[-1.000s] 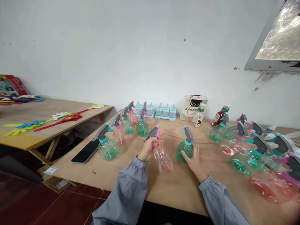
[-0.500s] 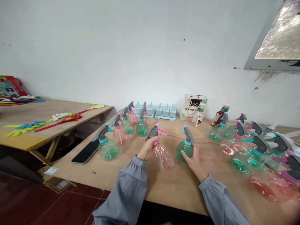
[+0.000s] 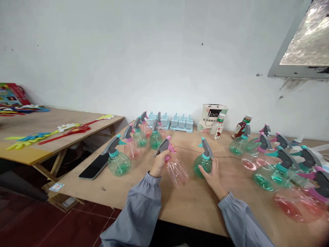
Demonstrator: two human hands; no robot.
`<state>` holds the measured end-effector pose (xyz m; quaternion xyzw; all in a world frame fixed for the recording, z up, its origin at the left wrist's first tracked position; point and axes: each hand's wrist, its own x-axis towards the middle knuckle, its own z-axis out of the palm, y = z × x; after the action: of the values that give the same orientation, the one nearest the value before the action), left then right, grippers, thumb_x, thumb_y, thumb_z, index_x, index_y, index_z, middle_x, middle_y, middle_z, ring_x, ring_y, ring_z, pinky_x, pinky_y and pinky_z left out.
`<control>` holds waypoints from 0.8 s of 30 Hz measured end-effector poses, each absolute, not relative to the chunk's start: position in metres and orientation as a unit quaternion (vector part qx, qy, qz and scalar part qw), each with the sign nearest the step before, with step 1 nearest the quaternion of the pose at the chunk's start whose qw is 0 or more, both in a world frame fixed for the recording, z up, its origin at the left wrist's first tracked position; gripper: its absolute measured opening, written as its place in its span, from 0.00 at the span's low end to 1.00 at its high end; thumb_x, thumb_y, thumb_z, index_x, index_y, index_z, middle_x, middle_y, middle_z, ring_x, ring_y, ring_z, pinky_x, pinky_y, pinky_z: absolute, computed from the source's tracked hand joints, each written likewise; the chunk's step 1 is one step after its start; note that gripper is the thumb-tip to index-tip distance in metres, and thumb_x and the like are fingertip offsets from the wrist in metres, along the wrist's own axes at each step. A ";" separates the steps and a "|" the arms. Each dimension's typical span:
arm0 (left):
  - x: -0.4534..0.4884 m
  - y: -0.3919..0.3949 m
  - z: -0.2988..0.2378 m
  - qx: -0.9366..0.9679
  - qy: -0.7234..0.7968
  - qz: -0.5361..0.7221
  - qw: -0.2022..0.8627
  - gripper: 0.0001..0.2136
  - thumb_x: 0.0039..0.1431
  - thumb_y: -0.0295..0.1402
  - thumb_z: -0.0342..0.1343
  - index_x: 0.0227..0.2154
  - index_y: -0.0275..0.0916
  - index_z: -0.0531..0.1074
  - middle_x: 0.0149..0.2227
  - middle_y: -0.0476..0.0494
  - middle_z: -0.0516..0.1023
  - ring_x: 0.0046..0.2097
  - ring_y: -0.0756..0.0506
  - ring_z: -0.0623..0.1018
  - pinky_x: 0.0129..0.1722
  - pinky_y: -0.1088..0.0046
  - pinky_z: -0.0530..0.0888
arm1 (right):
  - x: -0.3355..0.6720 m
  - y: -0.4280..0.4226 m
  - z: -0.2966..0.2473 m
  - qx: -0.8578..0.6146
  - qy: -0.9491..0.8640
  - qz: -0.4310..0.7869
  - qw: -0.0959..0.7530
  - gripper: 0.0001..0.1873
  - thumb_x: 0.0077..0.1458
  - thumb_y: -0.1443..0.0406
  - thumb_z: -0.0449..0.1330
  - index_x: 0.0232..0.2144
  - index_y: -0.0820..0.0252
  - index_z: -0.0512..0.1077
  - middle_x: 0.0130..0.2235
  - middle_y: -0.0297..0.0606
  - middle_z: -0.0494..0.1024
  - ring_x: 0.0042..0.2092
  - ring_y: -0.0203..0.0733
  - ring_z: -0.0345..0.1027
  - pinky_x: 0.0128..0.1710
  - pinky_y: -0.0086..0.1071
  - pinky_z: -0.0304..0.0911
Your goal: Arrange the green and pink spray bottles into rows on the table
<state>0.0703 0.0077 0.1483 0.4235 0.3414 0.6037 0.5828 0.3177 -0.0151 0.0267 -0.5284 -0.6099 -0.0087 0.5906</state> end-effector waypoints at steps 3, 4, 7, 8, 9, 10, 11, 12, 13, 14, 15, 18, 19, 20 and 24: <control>0.059 0.007 0.152 0.476 0.362 0.626 0.500 0.07 0.34 0.24 0.57 0.18 0.40 0.66 0.18 0.58 0.59 0.23 0.54 0.60 0.24 0.77 0.59 | 0.317 -0.015 0.028 -0.529 -0.607 -0.004 0.592 0.31 0.55 0.49 0.63 0.55 0.57 0.63 0.50 0.44 0.67 0.55 0.52 0.64 0.58 0.52 0.62; 0.053 0.008 0.152 0.491 0.374 0.626 0.477 0.07 0.34 0.24 0.58 0.20 0.40 0.68 0.19 0.58 0.61 0.23 0.54 0.60 0.24 0.77 0.59 | 0.317 -0.015 0.028 -0.529 -0.607 -0.005 0.593 0.31 0.55 0.49 0.63 0.55 0.57 0.63 0.50 0.44 0.67 0.55 0.52 0.64 0.58 0.52 0.62; 0.031 0.017 0.150 0.546 0.395 0.629 0.388 0.12 0.38 0.27 0.60 0.31 0.41 0.76 0.26 0.54 0.72 0.29 0.50 0.69 0.32 0.74 0.68 | 0.316 -0.016 0.028 -0.532 -0.605 -0.007 0.592 0.30 0.55 0.49 0.63 0.55 0.56 0.63 0.51 0.44 0.67 0.55 0.52 0.63 0.58 0.52 0.61; 0.023 0.023 0.147 0.558 0.398 0.633 0.358 0.14 0.40 0.29 0.60 0.34 0.40 0.76 0.30 0.51 0.75 0.33 0.48 0.72 0.37 0.73 0.70 | 0.316 -0.016 0.028 -0.534 -0.604 -0.008 0.592 0.30 0.55 0.49 0.63 0.55 0.56 0.63 0.51 0.44 0.67 0.55 0.52 0.63 0.58 0.52 0.61; 0.015 0.028 0.144 0.567 0.402 0.638 0.331 0.16 0.41 0.30 0.61 0.37 0.40 0.76 0.34 0.49 0.77 0.38 0.46 0.75 0.42 0.70 0.72 | 0.316 -0.016 0.028 -0.535 -0.602 -0.009 0.592 0.31 0.55 0.49 0.62 0.55 0.57 0.63 0.51 0.44 0.66 0.55 0.52 0.63 0.58 0.52 0.61; 0.008 0.035 0.140 0.576 0.404 0.641 0.306 0.17 0.43 0.32 0.61 0.40 0.40 0.76 0.38 0.47 0.78 0.42 0.44 0.76 0.46 0.68 0.72 | 0.316 -0.016 0.027 -0.536 -0.601 -0.011 0.592 0.31 0.55 0.49 0.62 0.55 0.57 0.63 0.51 0.45 0.66 0.55 0.52 0.63 0.58 0.52 0.61; 0.001 0.041 0.136 0.587 0.403 0.643 0.280 0.19 0.44 0.33 0.61 0.43 0.40 0.75 0.43 0.45 0.78 0.47 0.43 0.76 0.50 0.66 0.72 | 0.316 -0.016 0.027 -0.537 -0.600 -0.012 0.592 0.31 0.56 0.48 0.62 0.55 0.57 0.63 0.51 0.44 0.66 0.55 0.52 0.63 0.58 0.52 0.61; -0.004 0.047 0.132 0.598 0.401 0.647 0.252 0.20 0.46 0.34 0.61 0.45 0.40 0.74 0.47 0.43 0.77 0.51 0.42 0.76 0.54 0.64 0.71 | 0.316 -0.016 0.027 -0.537 -0.600 -0.012 0.593 0.30 0.56 0.48 0.62 0.54 0.57 0.63 0.50 0.44 0.66 0.55 0.52 0.63 0.57 0.52 0.62; -0.009 0.053 0.129 0.610 0.395 0.649 0.224 0.21 0.48 0.35 0.61 0.47 0.40 0.73 0.51 0.41 0.75 0.55 0.41 0.75 0.57 0.63 0.69 | 0.316 -0.016 0.026 -0.536 -0.601 -0.013 0.592 0.30 0.56 0.49 0.62 0.54 0.57 0.63 0.50 0.44 0.67 0.54 0.52 0.63 0.57 0.52 0.62; -0.013 0.058 0.126 0.622 0.390 0.649 0.196 0.21 0.50 0.36 0.62 0.49 0.41 0.72 0.55 0.40 0.73 0.58 0.41 0.73 0.60 0.63 0.68 | 0.316 -0.016 0.026 -0.536 -0.602 -0.014 0.592 0.30 0.56 0.49 0.62 0.54 0.57 0.63 0.50 0.44 0.67 0.54 0.52 0.64 0.57 0.53 0.62; -0.015 0.062 0.125 0.630 0.390 0.649 0.171 0.23 0.51 0.37 0.62 0.51 0.41 0.70 0.57 0.40 0.71 0.60 0.41 0.71 0.61 0.62 0.67 | 0.316 -0.016 0.026 -0.536 -0.603 -0.015 0.591 0.30 0.56 0.49 0.62 0.54 0.57 0.63 0.50 0.44 0.67 0.54 0.52 0.64 0.57 0.53 0.62; -0.016 0.073 0.123 0.612 0.425 0.658 0.110 0.29 0.52 0.40 0.66 0.56 0.43 0.65 0.59 0.39 0.68 0.62 0.40 0.69 0.62 0.61 0.67 | 0.316 -0.016 0.026 -0.536 -0.603 -0.018 0.591 0.30 0.56 0.49 0.62 0.55 0.57 0.63 0.50 0.44 0.67 0.54 0.52 0.64 0.57 0.53 0.62; -0.013 0.075 0.124 0.596 0.442 0.665 0.087 0.31 0.51 0.41 0.67 0.56 0.44 0.63 0.60 0.39 0.66 0.63 0.40 0.68 0.62 0.60 0.67 | 0.316 -0.016 0.026 -0.536 -0.602 -0.018 0.591 0.30 0.56 0.49 0.62 0.55 0.57 0.63 0.51 0.45 0.67 0.55 0.53 0.64 0.58 0.53 0.61; -0.011 0.077 0.124 0.575 0.456 0.677 0.060 0.33 0.50 0.42 0.68 0.57 0.44 0.62 0.60 0.38 0.65 0.64 0.39 0.67 0.63 0.58 0.67 | 0.316 -0.016 0.027 -0.536 -0.603 -0.017 0.591 0.30 0.56 0.49 0.62 0.55 0.57 0.63 0.51 0.45 0.67 0.55 0.53 0.64 0.58 0.53 0.62; -0.003 0.079 0.123 0.516 0.462 0.720 -0.036 0.37 0.49 0.46 0.70 0.57 0.41 0.59 0.62 0.35 0.61 0.66 0.34 0.61 0.67 0.51 0.59 | 0.315 -0.016 0.026 -0.533 -0.602 -0.017 0.595 0.31 0.56 0.49 0.62 0.55 0.57 0.63 0.51 0.45 0.67 0.55 0.52 0.64 0.58 0.53 0.62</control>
<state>-0.0033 0.0787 0.1234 0.5161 0.4624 0.7201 -0.0362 0.3150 -0.0157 0.0260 -0.5330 -0.6017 -0.0166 0.5947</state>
